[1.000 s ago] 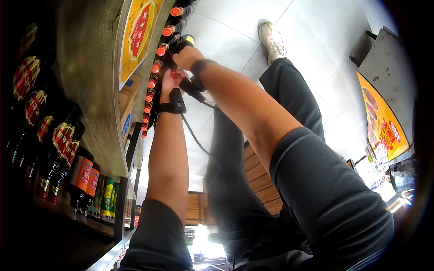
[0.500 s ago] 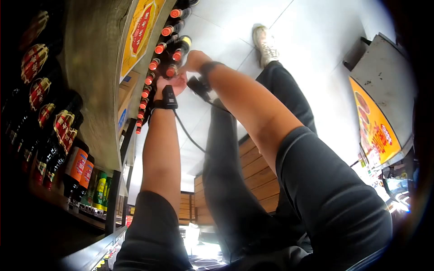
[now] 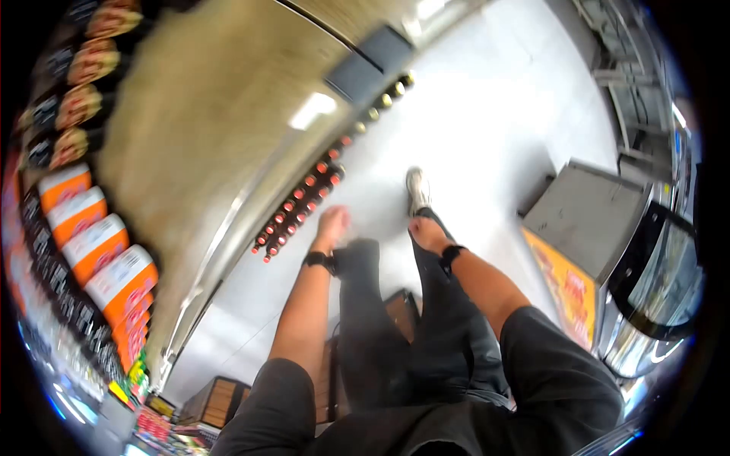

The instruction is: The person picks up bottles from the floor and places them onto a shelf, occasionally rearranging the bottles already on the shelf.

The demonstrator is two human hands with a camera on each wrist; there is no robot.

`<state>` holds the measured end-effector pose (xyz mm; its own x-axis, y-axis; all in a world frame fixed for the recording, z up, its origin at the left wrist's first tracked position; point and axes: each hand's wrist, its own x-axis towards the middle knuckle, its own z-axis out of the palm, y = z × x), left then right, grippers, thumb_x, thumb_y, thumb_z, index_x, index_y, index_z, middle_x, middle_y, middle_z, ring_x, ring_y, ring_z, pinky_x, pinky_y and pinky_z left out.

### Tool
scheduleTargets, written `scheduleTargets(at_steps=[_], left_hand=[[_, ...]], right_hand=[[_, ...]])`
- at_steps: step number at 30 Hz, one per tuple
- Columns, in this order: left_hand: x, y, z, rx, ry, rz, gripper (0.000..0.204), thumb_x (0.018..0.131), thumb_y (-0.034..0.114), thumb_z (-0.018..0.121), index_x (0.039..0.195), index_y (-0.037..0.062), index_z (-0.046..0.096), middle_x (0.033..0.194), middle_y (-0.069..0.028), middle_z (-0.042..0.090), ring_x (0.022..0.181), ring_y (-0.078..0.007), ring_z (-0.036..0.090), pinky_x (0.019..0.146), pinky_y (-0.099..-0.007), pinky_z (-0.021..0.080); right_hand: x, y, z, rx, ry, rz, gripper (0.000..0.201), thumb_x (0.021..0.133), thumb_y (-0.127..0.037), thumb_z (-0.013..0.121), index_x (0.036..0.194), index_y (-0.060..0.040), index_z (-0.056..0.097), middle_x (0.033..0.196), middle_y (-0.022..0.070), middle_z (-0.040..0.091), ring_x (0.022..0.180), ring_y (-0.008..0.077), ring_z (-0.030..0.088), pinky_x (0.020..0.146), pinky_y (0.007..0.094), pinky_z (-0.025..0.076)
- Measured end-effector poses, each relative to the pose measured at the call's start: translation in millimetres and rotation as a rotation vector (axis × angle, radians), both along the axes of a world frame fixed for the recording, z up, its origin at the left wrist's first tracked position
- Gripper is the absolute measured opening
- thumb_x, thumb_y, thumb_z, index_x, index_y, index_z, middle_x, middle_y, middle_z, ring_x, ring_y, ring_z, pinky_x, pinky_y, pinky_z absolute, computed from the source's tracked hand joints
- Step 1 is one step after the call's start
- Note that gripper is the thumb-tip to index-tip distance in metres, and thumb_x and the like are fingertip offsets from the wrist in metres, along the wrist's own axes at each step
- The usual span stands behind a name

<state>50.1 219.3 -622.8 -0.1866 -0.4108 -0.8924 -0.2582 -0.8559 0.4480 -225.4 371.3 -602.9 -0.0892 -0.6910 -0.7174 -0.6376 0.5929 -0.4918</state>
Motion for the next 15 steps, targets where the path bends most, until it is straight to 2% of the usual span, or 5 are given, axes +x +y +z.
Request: scheduleTargets(at_steps=[2,4,7,12,15], left_hand=[[5.0,-4.8,64.1,-0.075,-0.022,-0.011,0.025,0.094,0.024,0.056,0.106,0.0036,0.066,0.077,-0.0033,0.064,0.070,-0.0135,0.060,0.061,-0.0292,0.049],[25.7,0.0,82.8,-0.252,-0.037,-0.181,0.026,0.093,0.025,0.056,0.104,0.0033,0.066,0.076,-0.0034,0.065,0.069,-0.0143,0.059,0.066,-0.0328,0.051],[55.0,-1.6,161.8,-0.371,-0.023,-0.225,0.029,0.094,0.029,0.057,0.105,0.0044,0.067,0.081,-0.0077,0.069,0.073,-0.0189,0.064,0.069,-0.0350,0.051],[129.3,6.8,295.8,-0.704,-0.162,-0.287,0.030,0.093,0.030,0.060,0.108,0.0050,0.067,0.097,-0.0174,0.071,0.090,-0.0306,0.070,0.078,-0.0379,0.054],[184.2,27.5,328.3,-0.718,-0.297,-0.208,0.028,0.093,0.028,0.062,0.110,0.0064,0.068,0.098,-0.0143,0.072,0.092,-0.0262,0.069,0.083,-0.0355,0.053]], right_hand=[[-3.6,-14.7,50.5,-0.054,0.046,0.078,0.022,0.090,-0.019,0.053,0.093,-0.0065,0.070,0.087,0.0186,0.070,0.084,0.0367,0.068,0.078,0.0443,0.053],[-5.8,-45.0,119.3,-0.110,-0.022,0.045,0.021,0.090,-0.017,0.054,0.096,-0.0051,0.070,0.082,0.0156,0.071,0.075,0.0288,0.069,0.074,0.0386,0.055],[2.5,-80.8,200.5,-0.115,-0.082,-0.078,0.024,0.089,-0.021,0.052,0.097,-0.0060,0.070,0.088,0.0199,0.070,0.086,0.0384,0.068,0.081,0.0438,0.054],[24.0,-129.4,312.6,-0.349,-0.057,0.028,0.020,0.089,-0.016,0.056,0.099,-0.0051,0.070,0.088,0.0181,0.071,0.084,0.0354,0.069,0.078,0.0404,0.055],[41.9,-157.4,361.2,-0.398,-0.144,-0.032,0.019,0.089,-0.013,0.057,0.100,-0.0045,0.069,0.089,0.0182,0.070,0.083,0.0343,0.069,0.077,0.0388,0.054]])
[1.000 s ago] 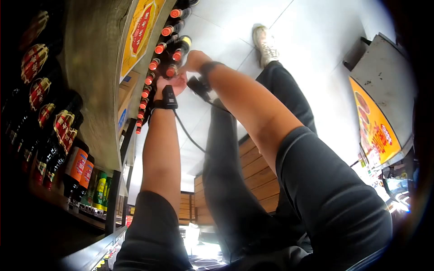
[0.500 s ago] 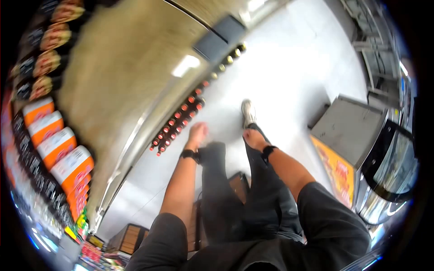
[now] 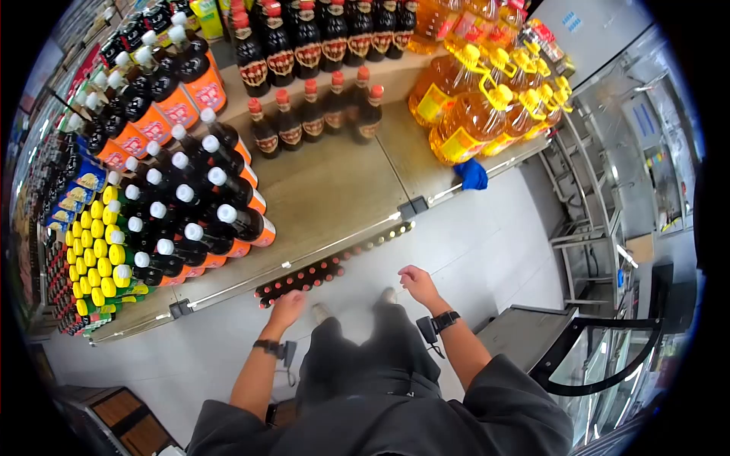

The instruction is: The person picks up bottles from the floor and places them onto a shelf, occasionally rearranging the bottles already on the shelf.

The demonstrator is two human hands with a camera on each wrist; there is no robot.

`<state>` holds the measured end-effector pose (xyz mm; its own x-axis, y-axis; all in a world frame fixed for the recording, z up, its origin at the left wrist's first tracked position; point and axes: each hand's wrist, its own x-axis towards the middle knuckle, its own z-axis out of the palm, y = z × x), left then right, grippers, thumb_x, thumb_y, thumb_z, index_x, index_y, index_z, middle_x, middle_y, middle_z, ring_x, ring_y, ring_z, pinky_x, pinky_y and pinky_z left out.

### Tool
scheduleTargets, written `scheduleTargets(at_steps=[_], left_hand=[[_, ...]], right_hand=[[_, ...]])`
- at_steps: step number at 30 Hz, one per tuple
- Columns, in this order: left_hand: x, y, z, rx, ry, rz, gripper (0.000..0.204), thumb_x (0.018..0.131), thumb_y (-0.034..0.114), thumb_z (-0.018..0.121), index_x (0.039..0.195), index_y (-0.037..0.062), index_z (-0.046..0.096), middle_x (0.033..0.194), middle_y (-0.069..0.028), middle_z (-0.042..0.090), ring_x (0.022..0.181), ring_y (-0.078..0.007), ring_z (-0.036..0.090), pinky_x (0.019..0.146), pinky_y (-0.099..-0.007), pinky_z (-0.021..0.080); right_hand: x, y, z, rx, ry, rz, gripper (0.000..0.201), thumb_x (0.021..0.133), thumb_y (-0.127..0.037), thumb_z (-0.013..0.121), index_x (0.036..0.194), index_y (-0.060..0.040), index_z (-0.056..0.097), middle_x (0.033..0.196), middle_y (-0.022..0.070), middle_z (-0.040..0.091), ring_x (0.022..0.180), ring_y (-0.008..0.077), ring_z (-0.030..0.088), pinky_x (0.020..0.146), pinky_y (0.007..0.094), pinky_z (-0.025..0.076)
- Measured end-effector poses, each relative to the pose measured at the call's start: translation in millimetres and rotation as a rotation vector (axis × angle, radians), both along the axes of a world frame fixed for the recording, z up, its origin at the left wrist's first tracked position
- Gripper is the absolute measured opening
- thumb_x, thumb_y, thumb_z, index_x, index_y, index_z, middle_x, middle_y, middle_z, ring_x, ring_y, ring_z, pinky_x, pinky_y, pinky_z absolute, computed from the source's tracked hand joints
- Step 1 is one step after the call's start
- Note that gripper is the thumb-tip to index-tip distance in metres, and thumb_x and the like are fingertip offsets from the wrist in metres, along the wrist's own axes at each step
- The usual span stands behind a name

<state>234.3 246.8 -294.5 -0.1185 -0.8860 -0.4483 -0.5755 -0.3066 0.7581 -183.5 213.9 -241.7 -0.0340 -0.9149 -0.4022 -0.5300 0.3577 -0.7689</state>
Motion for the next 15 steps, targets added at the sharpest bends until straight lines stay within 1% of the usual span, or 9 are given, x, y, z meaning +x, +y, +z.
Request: scheduleTargets(at_steps=[2,4,5,7,9,11,13,15], left_hand=[[33.4,20.7,9.2,0.006,-0.035,0.078,0.027,0.092,0.027,0.061,0.107,0.0058,0.068,0.097,-0.0158,0.072,0.093,-0.0290,0.069,0.083,-0.0371,0.053],[56.8,42.1,14.8,0.002,-0.093,0.176,0.027,0.089,0.027,0.061,0.103,0.0048,0.067,0.093,-0.0178,0.071,0.092,-0.0335,0.069,0.082,-0.0400,0.054],[63.7,50.9,23.1,0.032,-0.120,0.169,0.027,0.089,0.028,0.062,0.103,0.0053,0.068,0.093,-0.0179,0.071,0.092,-0.0339,0.069,0.082,-0.0405,0.054],[73.9,57.9,44.1,0.085,-0.176,0.156,0.027,0.088,0.029,0.062,0.102,0.0062,0.068,0.093,-0.0180,0.071,0.092,-0.0346,0.069,0.081,-0.0414,0.054],[77.5,60.1,48.6,0.083,-0.220,0.143,0.027,0.088,0.028,0.062,0.103,0.0067,0.069,0.094,-0.0183,0.071,0.092,-0.0349,0.069,0.081,-0.0418,0.054],[68.8,55.4,52.9,0.064,-0.248,0.139,0.027,0.088,0.028,0.062,0.105,0.0071,0.069,0.095,-0.0186,0.071,0.092,-0.0353,0.069,0.081,-0.0422,0.054],[55.9,44.3,60.8,0.026,-0.269,0.139,0.027,0.088,0.027,0.062,0.106,0.0073,0.068,0.095,-0.0189,0.071,0.092,-0.0356,0.069,0.081,-0.0424,0.054],[34.3,27.0,70.2,-0.034,-0.244,0.175,0.025,0.090,0.024,0.062,0.105,0.0057,0.067,0.092,-0.0189,0.071,0.087,-0.0347,0.069,0.079,-0.0407,0.054]], right_hand=[[20.6,-21.8,47.9,0.024,-0.081,-0.025,0.018,0.089,-0.012,0.057,0.100,-0.0039,0.069,0.089,0.0184,0.070,0.083,0.0337,0.069,0.077,0.0384,0.054],[31.5,-50.6,76.3,-0.157,0.005,0.107,0.018,0.088,-0.011,0.057,0.099,-0.0031,0.069,0.088,0.0185,0.070,0.082,0.0342,0.068,0.076,0.0387,0.054],[34.7,-67.7,90.4,-0.243,0.047,0.171,0.017,0.088,-0.010,0.057,0.099,-0.0027,0.069,0.088,0.0186,0.070,0.081,0.0344,0.068,0.075,0.0389,0.054],[39.6,-112.7,121.0,-0.427,0.148,0.257,0.017,0.090,-0.012,0.061,0.101,-0.0012,0.069,0.082,0.0140,0.070,0.071,0.0224,0.067,0.067,0.0335,0.053],[43.7,-165.2,151.5,-0.562,0.212,0.249,0.016,0.088,-0.011,0.061,0.100,-0.0017,0.069,0.084,0.0156,0.070,0.072,0.0261,0.067,0.067,0.0357,0.053],[51.1,-220.9,190.9,-0.526,0.160,0.207,0.018,0.085,-0.013,0.060,0.098,-0.0021,0.067,0.090,0.0191,0.068,0.085,0.0373,0.066,0.076,0.0421,0.053],[52.3,-283.7,204.8,-0.693,0.249,0.240,0.021,0.085,-0.017,0.062,0.102,-0.0048,0.067,0.096,0.0183,0.068,0.091,0.0372,0.066,0.080,0.0442,0.053],[57.4,-338.4,219.8,-0.755,0.374,0.250,0.026,0.085,-0.023,0.064,0.106,-0.0081,0.067,0.103,0.0167,0.068,0.096,0.0365,0.065,0.083,0.0456,0.053]])
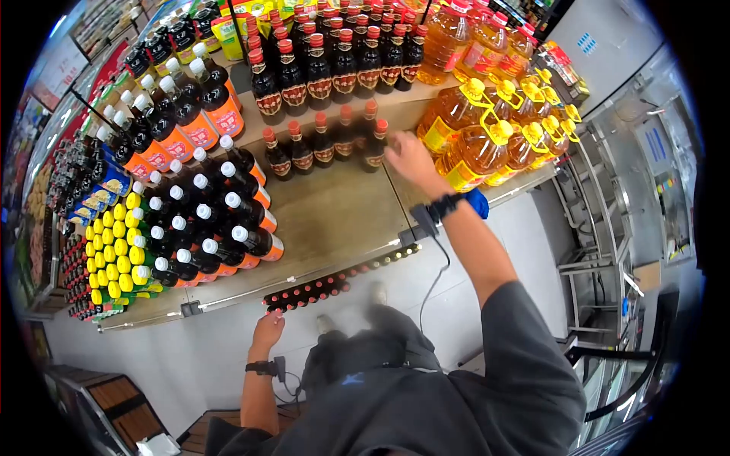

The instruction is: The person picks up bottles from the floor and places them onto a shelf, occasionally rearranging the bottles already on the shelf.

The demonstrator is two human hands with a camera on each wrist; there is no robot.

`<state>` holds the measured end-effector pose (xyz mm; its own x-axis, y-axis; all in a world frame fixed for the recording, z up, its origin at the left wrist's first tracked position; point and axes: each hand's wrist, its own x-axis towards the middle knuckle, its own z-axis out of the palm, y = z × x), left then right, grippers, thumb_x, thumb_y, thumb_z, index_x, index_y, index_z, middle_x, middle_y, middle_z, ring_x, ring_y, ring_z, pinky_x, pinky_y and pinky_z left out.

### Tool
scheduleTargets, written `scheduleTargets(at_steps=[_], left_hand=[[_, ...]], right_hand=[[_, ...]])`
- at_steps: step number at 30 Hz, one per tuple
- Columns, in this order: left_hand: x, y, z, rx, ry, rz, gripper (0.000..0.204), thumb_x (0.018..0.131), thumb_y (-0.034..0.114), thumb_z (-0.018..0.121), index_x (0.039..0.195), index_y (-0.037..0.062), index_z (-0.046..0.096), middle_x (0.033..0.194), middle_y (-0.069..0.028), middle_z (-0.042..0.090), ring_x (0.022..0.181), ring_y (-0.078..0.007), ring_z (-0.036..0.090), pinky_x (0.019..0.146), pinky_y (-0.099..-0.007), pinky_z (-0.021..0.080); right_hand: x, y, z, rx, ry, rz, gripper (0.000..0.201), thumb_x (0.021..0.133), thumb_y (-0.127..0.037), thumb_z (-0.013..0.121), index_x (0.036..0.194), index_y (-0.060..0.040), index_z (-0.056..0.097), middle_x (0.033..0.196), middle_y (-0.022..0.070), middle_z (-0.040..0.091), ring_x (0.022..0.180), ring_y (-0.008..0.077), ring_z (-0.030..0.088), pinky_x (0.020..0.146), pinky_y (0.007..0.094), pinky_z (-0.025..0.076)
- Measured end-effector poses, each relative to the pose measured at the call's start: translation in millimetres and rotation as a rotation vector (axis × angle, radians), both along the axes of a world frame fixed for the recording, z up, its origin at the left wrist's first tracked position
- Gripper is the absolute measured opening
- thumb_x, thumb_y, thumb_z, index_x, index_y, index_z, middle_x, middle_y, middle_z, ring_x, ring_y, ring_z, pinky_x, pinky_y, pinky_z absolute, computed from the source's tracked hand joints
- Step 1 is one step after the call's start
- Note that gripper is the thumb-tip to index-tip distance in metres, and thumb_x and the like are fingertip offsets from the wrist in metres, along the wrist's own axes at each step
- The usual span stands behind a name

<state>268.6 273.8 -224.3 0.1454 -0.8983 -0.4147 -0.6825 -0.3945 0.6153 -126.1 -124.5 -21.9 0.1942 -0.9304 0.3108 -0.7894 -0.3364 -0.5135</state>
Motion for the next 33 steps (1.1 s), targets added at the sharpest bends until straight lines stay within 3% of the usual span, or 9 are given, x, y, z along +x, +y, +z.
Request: scheduleTargets(at_steps=[4,7,10,14,16,20,22,26,33], left_hand=[[-64.0,-35.4,23.3,-0.109,0.106,0.101,0.024,0.090,0.021,0.062,0.107,0.0050,0.067,0.091,-0.0190,0.071,0.084,-0.0315,0.070,0.077,-0.0388,0.054],[-118.3,-66.5,61.2,-0.032,0.111,0.069,0.025,0.091,0.020,0.063,0.110,0.0035,0.067,0.091,-0.0194,0.071,0.087,-0.0286,0.070,0.080,-0.0371,0.054],[-148.8,-92.0,76.0,-0.064,0.153,0.022,0.026,0.092,0.020,0.061,0.111,0.0020,0.067,0.096,-0.0196,0.071,0.091,-0.0274,0.070,0.082,-0.0358,0.053],[-171.9,-150.9,125.5,-0.054,0.115,0.003,0.031,0.093,0.019,0.059,0.119,0.0030,0.063,0.103,-0.0190,0.070,0.090,-0.0336,0.069,0.080,-0.0383,0.054],[-172.9,-191.5,133.3,-0.189,0.180,0.113,0.030,0.094,0.018,0.058,0.119,0.0031,0.063,0.104,-0.0175,0.071,0.089,-0.0322,0.070,0.079,-0.0383,0.054],[-152.8,-296.1,161.2,-0.604,-0.052,0.199,0.031,0.090,0.009,0.060,0.120,0.0008,0.061,0.112,-0.0200,0.066,0.107,-0.0336,0.064,0.089,-0.0398,0.052],[-135.1,-344.7,182.6,-0.666,-0.306,0.203,0.044,0.087,0.007,0.062,0.130,0.0045,0.055,0.123,-0.0185,0.060,0.111,-0.0360,0.061,0.089,-0.0419,0.052],[-84.3,-418.3,183.8,-0.598,-0.612,0.188,0.066,0.082,0.008,0.066,0.142,0.0137,0.041,0.140,-0.0167,0.045,0.116,-0.0397,0.056,0.093,-0.0472,0.051],[-51.6,-455.4,166.0,-0.163,-0.735,0.044,0.045,0.090,0.026,0.060,0.130,0.0100,0.048,0.121,-0.0222,0.062,0.112,-0.0411,0.061,0.093,-0.0501,0.051]], right_hand=[[6.8,-74.8,10.3,0.091,0.279,0.037,0.032,0.084,-0.033,0.064,0.105,-0.0103,0.069,0.103,0.0147,0.070,0.096,0.0339,0.066,0.084,0.0446,0.054],[11.7,-109.0,12.9,0.329,0.521,0.221,0.034,0.084,-0.037,0.065,0.106,-0.0115,0.071,0.104,0.0133,0.070,0.097,0.0321,0.067,0.084,0.0418,0.055],[16.9,-124.6,3.0,0.397,0.606,0.244,0.039,0.081,-0.039,0.068,0.107,-0.0104,0.070,0.107,0.0145,0.070,0.100,0.0320,0.067,0.085,0.0411,0.055],[26.6,-143.4,-13.5,0.402,0.686,0.287,0.042,0.080,-0.039,0.070,0.109,-0.0090,0.071,0.111,0.0125,0.070,0.104,0.0300,0.068,0.086,0.0412,0.056],[27.8,-143.5,-6.0,0.449,0.702,0.308,0.042,0.080,-0.038,0.070,0.109,-0.0073,0.071,0.113,0.0121,0.070,0.106,0.0294,0.067,0.086,0.0418,0.056],[24.2,-142.6,-14.9,0.469,0.628,0.285,0.038,0.081,-0.032,0.072,0.110,-0.0070,0.071,0.114,0.0123,0.070,0.106,0.0287,0.068,0.086,0.0405,0.056],[19.2,-135.0,0.9,0.449,0.601,0.283,0.032,0.083,-0.024,0.072,0.111,-0.0092,0.072,0.115,0.0096,0.071,0.105,0.0272,0.069,0.084,0.0379,0.057],[7.8,-128.4,-4.9,0.436,0.554,0.315,0.031,0.084,-0.024,0.071,0.110,-0.0073,0.072,0.114,0.0128,0.071,0.104,0.0292,0.069,0.085,0.0393,0.057],[-14.4,-111.5,-2.9,0.453,0.500,0.316,0.029,0.087,-0.026,0.070,0.108,-0.0058,0.071,0.113,0.0154,0.071,0.105,0.0310,0.068,0.085,0.0401,0.057]])
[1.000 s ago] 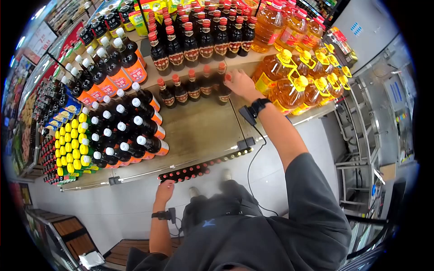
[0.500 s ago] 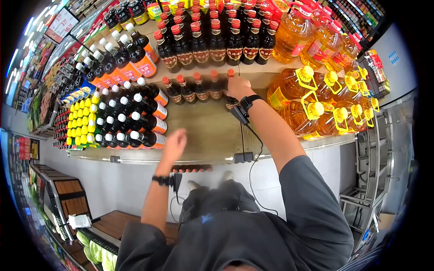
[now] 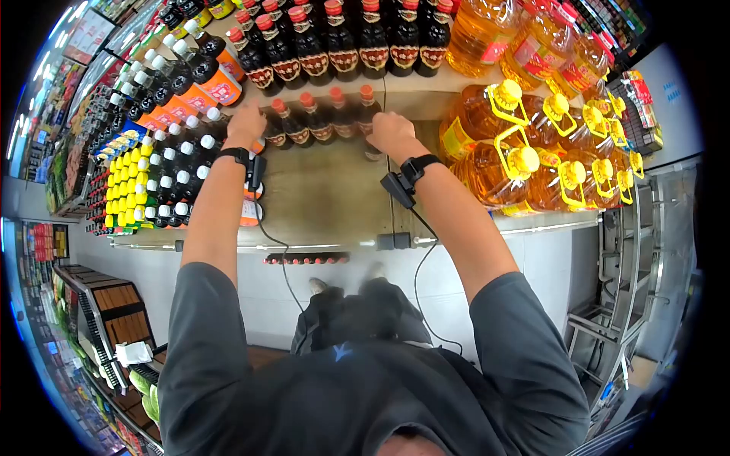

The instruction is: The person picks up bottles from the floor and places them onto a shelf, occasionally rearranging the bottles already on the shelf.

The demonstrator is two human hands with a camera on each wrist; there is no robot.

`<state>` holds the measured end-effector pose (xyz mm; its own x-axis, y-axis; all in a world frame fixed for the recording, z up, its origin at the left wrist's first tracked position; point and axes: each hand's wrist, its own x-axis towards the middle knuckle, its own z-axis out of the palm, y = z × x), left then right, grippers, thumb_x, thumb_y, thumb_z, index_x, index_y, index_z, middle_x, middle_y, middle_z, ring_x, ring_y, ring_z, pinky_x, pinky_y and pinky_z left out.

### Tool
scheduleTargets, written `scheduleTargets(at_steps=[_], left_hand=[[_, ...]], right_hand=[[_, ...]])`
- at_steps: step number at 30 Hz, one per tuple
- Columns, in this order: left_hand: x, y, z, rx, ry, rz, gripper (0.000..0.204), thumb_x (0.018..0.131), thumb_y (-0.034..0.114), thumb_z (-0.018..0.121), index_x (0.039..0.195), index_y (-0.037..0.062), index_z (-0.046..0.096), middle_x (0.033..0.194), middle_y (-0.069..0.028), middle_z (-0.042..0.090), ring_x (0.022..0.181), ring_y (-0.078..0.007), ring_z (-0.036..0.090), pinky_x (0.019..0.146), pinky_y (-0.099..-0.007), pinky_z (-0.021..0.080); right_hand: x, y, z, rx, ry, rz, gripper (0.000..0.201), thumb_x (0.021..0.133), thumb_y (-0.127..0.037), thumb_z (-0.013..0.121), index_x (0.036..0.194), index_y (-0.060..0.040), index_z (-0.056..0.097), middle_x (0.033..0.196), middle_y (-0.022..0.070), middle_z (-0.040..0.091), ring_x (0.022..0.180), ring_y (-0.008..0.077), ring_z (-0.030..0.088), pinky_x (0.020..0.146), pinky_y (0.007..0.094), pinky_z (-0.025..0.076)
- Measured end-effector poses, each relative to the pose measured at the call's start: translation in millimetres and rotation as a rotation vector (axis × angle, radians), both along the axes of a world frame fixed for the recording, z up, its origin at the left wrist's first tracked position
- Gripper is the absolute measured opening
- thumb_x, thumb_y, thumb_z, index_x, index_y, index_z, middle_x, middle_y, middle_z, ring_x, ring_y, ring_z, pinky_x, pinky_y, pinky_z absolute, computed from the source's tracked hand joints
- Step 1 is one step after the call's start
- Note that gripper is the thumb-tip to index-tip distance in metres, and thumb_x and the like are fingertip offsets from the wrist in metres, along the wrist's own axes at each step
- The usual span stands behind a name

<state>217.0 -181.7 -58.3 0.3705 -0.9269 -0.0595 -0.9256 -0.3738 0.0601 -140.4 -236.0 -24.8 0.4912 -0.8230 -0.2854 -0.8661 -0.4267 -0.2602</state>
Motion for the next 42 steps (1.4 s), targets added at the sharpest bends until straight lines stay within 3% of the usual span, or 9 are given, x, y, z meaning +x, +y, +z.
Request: scheduleTargets(at_steps=[3,7,13,21,27,29,34,38,42], left_hand=[[10.0,3.5,-20.8,0.053,-0.063,0.027,0.050,0.092,0.036,0.057,0.131,0.0056,0.050,0.120,-0.0251,0.063,0.110,-0.0421,0.062,0.093,-0.0496,0.051],[-16.5,27.2,-6.8,0.047,0.010,0.067,0.040,0.089,0.042,0.060,0.100,0.0053,0.072,0.108,-0.0209,0.069,0.104,-0.0392,0.065,0.091,-0.0478,0.052],[-35.0,78.3,6.7,-0.132,0.051,0.145,0.038,0.086,0.043,0.062,0.095,0.0068,0.071,0.097,-0.0204,0.070,0.097,-0.0403,0.067,0.085,-0.0482,0.053],[-93.1,201.7,80.9,-0.375,0.162,0.069,0.032,0.083,0.036,0.065,0.087,0.0050,0.071,0.075,-0.0166,0.068,0.075,-0.0364,0.068,0.069,-0.0415,0.052],[-100.9,321.1,99.5,-0.436,0.434,0.120,0.027,0.088,0.028,0.067,0.088,0.0016,0.069,0.064,-0.0113,0.061,0.057,-0.0219,0.055,0.059,-0.0343,0.045],[-99.1,364.0,95.9,-0.428,0.434,0.117,0.024,0.088,0.026,0.067,0.089,0.0018,0.069,0.064,-0.0116,0.059,0.056,-0.0212,0.053,0.058,-0.0337,0.044],[-87.9,453.6,77.6,-0.296,0.407,0.147,0.021,0.087,0.026,0.068,0.086,0.0053,0.068,0.062,-0.0128,0.061,0.055,-0.0279,0.060,0.055,-0.0378,0.046],[-77.9,506.7,36.9,-0.190,0.319,0.119,0.019,0.086,0.028,0.069,0.083,0.0093,0.067,0.065,-0.0122,0.065,0.062,-0.0346,0.065,0.055,-0.0423,0.049],[-74.4,539.7,-17.9,-0.061,0.292,0.145,0.018,0.087,0.029,0.067,0.086,0.0104,0.067,0.068,-0.0125,0.067,0.065,-0.0363,0.067,0.059,-0.0441,0.052]], right_hand=[[-8.7,4.5,-4.8,-0.028,-0.026,0.008,0.032,0.086,-0.029,0.071,0.109,-0.0064,0.070,0.115,0.0157,0.070,0.108,0.0311,0.067,0.089,0.0401,0.056],[-12.1,12.8,-8.8,-0.030,-0.023,0.005,0.031,0.087,-0.029,0.070,0.108,-0.0066,0.072,0.112,0.0149,0.071,0.106,0.0308,0.068,0.086,0.0400,0.057],[-24.3,33.2,-10.4,-0.053,-0.017,-0.026,0.034,0.090,-0.034,0.067,0.107,-0.0057,0.072,0.107,0.0146,0.072,0.102,0.0307,0.069,0.084,0.0397,0.058],[-48.6,66.6,-50.7,-0.143,-0.185,-0.012,0.032,0.089,-0.036,0.066,0.102,-0.0074,0.072,0.100,0.0170,0.072,0.095,0.0353,0.069,0.081,0.0441,0.056],[-83.0,104.6,-83.1,-0.356,-0.521,-0.057,0.031,0.083,-0.033,0.072,0.105,-0.0104,0.073,0.087,0.0137,0.072,0.080,0.0352,0.069,0.075,0.0429,0.057],[-94.1,135.0,-67.9,-0.324,-0.583,-0.154,0.031,0.083,-0.034,0.074,0.102,-0.0098,0.073,0.085,0.0150,0.072,0.077,0.0358,0.069,0.072,0.0401,0.057],[-154.4,274.3,-37.1,-0.313,-0.911,-0.438,0.022,0.087,-0.014,0.076,0.104,0.0007,0.071,0.076,0.0049,0.069,0.070,0.0068,0.063,0.066,0.0243,0.053],[-180.2,397.4,7.5,-0.239,-0.949,-0.590,0.019,0.090,-0.002,0.068,0.107,0.0071,0.066,0.084,0.0085,0.068,0.070,0.0131,0.068,0.066,0.0251,0.057],[-180.2,457.3,-0.6,-0.049,-0.819,-0.558,0.016,0.090,-0.006,0.071,0.102,0.0047,0.069,0.074,0.0069,0.069,0.064,0.0102,0.066,0.057,0.0225,0.052]])
